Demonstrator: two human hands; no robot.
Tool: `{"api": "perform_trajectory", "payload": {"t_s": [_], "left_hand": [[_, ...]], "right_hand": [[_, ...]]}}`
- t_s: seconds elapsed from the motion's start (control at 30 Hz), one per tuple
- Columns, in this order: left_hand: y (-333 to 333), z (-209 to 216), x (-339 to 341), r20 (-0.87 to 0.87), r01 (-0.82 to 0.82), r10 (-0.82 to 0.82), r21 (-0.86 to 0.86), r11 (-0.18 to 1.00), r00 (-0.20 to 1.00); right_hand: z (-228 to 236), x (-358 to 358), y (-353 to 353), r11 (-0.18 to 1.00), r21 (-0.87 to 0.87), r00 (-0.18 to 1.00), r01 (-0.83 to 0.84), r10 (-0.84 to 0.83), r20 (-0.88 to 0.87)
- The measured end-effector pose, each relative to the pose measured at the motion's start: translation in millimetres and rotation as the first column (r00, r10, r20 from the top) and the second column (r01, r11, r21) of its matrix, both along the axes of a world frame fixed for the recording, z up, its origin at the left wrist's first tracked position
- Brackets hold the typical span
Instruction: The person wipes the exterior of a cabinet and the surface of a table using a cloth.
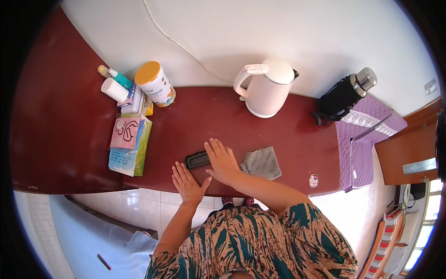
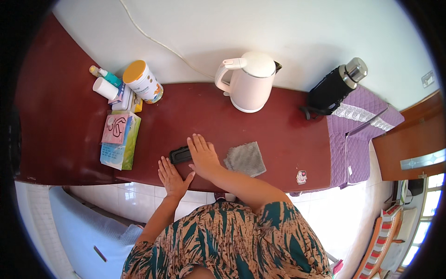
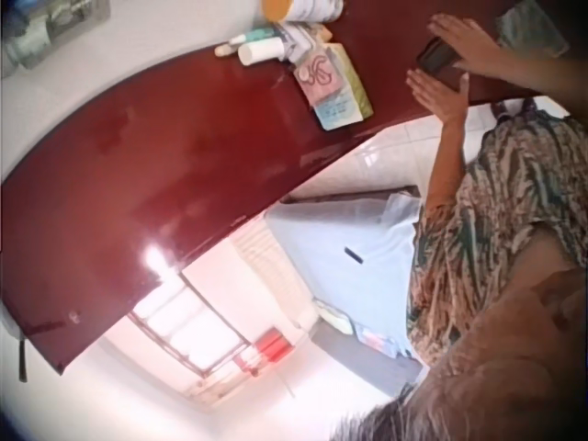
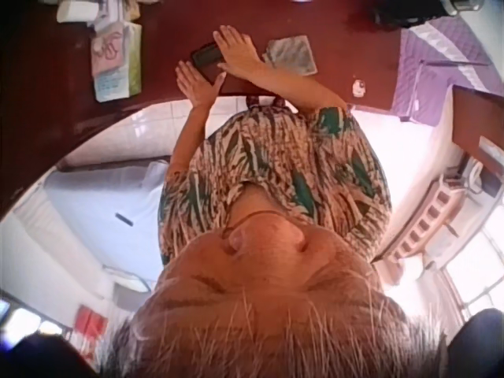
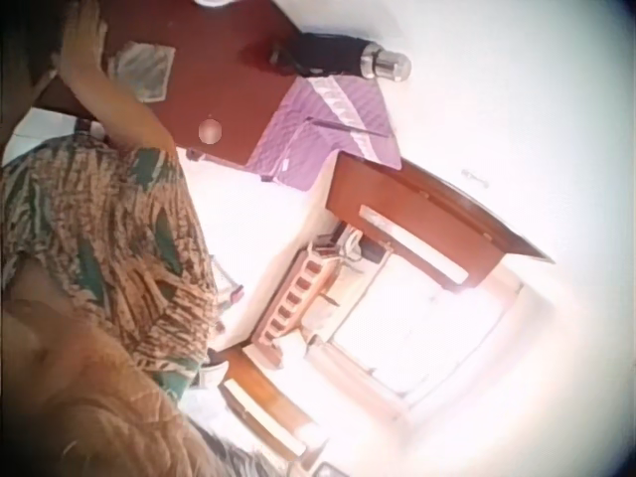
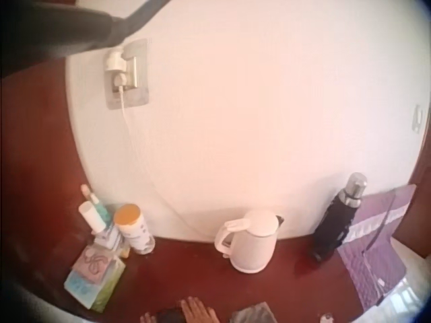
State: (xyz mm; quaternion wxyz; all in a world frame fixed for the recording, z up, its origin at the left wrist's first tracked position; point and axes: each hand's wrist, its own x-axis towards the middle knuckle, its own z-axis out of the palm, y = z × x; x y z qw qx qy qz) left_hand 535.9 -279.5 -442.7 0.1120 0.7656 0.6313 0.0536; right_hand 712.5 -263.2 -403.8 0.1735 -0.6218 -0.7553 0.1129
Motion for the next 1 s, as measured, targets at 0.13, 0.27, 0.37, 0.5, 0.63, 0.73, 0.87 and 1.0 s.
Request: {"api": "perform_trajectory", "payload": {"t_s": [0.13, 0.27, 0.37, 0.5, 0.63, 0.73, 0.87, 1.0], "left_hand": [[-4, -5, -4, 0.080, -0.006, 0.000, 0.073, 0.997, 0.997], [-9, -7, -13, 0.371, 0.030, -0.093, 0.171, 0.985, 0.924], [-19, -1, -9, 0.394, 0.123, -0.230, 0.279, 0.952, 0.890], [-34, 20, 35, 0.431, 0.347, -0.412, 0.225, 0.911, 0.803], [-33, 16, 87, 0.453, 0.431, -0.442, 0.133, 0.892, 0.774], [-19, 5, 111, 0.385, 0.428, -0.452, 0.151, 0.891, 0.805], [4, 0, 140, 0.340, 0.381, -0.436, 0.219, 0.898, 0.833], [16, -16, 166, 0.255, 0.273, -0.318, 0.199, 0.941, 0.913]], "right_hand": [[18, 34, -57, 0.980, -0.044, 0.981, 0.194, -0.194, 0.005], [-11, 70, -112, 0.921, -0.101, 0.926, 0.377, -0.375, 0.043], [-26, 89, -120, 0.924, -0.115, 0.931, 0.365, -0.360, 0.060], [-30, 115, -100, 0.926, -0.019, 0.924, 0.378, -0.376, 0.065], [-37, 167, -89, 0.865, 0.008, 0.863, 0.501, -0.500, 0.072], [-35, 210, -100, 0.815, -0.010, 0.812, 0.579, -0.576, 0.094], [-30, 251, -120, 0.774, 0.035, 0.764, 0.633, -0.631, 0.136], [-30, 250, -128, 0.767, 0.086, 0.758, 0.636, -0.642, 0.119]]}}
